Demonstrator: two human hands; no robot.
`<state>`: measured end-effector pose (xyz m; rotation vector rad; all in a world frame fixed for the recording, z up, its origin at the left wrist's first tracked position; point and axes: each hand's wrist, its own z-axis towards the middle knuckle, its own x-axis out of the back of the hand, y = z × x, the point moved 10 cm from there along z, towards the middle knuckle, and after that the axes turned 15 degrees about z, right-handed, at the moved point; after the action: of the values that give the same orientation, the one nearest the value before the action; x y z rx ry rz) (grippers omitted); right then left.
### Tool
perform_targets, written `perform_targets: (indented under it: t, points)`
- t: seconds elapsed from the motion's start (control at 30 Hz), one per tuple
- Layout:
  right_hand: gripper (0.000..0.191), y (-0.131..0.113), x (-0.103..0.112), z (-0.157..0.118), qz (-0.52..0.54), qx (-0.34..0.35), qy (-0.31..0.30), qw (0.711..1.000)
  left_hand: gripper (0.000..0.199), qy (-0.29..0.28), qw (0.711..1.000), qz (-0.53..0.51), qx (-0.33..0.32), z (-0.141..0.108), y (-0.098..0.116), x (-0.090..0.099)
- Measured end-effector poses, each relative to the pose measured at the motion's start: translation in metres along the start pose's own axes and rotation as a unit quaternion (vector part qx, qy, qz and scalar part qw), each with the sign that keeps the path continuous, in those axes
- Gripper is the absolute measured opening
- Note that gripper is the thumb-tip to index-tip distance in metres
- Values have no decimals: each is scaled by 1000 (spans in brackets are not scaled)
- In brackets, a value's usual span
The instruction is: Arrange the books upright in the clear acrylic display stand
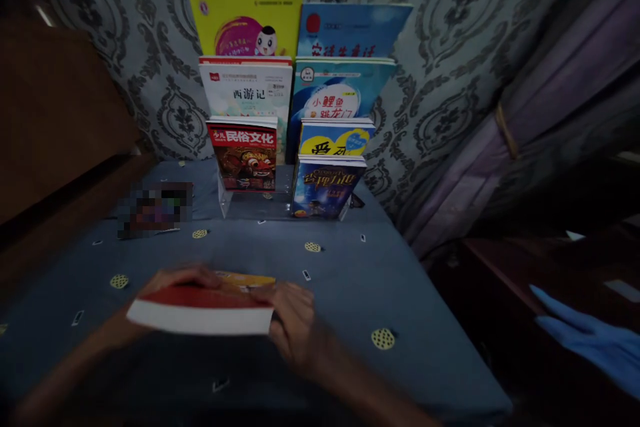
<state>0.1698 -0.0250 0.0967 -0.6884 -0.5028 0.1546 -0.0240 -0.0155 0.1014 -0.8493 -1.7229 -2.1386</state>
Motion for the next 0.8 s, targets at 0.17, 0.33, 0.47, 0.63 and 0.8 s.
perform_targets:
  t: [0.17,0.33,0.47,0.63,0.8]
  points:
    - [46,-38,-10,-20,-7,73,-58,996,37,-1,997,81,-3,-54,-39,-15]
    - [43,-42,-19,-38,-3,112,-82,990,45,-38,989,123,-79,-80,-42,-37]
    - [37,-40,-10,-23,7,46,-86,995,46,-24,993,109,-38,-66,-26,-26]
    - [27,-25,10,9,39,-64,4,997,58,66,997,-5,31,-32,-19,-7]
    - [28,11,28,45,64,-122,104,985,50,238,971,8,39,10,-13,23]
